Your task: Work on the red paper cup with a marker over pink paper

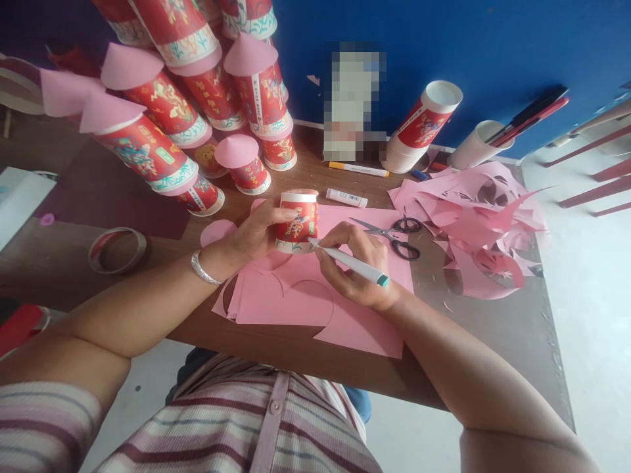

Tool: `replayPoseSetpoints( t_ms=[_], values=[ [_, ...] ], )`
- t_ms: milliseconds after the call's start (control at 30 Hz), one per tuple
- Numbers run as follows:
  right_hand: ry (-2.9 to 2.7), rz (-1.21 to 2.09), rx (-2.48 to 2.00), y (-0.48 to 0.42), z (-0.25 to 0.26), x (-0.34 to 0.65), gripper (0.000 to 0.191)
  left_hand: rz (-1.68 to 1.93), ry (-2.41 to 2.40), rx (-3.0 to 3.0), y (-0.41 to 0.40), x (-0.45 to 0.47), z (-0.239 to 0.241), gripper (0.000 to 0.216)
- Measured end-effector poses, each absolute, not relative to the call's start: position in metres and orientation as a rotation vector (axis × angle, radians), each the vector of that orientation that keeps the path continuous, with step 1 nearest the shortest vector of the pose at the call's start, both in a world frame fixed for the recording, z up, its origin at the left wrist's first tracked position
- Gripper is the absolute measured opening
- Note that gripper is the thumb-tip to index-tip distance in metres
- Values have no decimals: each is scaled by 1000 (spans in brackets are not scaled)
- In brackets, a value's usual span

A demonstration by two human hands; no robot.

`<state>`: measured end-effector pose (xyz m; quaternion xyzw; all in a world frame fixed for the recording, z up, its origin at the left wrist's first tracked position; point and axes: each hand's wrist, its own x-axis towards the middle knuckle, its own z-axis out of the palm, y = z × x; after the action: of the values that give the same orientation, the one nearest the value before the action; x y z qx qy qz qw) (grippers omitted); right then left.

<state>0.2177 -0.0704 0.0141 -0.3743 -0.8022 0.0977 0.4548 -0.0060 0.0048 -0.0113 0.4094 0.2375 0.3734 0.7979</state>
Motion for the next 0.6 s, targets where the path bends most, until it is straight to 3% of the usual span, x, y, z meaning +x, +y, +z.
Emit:
replayPoseSetpoints(
  t_ms=[400, 600],
  values=[
    [-1997, 264, -963, -71, 16, 217, 16, 817, 533, 879, 5, -6, -13, 47],
    [-1993, 306, -934, -72, 16, 216, 18, 817, 511, 951, 6, -4, -12, 33]
  ],
)
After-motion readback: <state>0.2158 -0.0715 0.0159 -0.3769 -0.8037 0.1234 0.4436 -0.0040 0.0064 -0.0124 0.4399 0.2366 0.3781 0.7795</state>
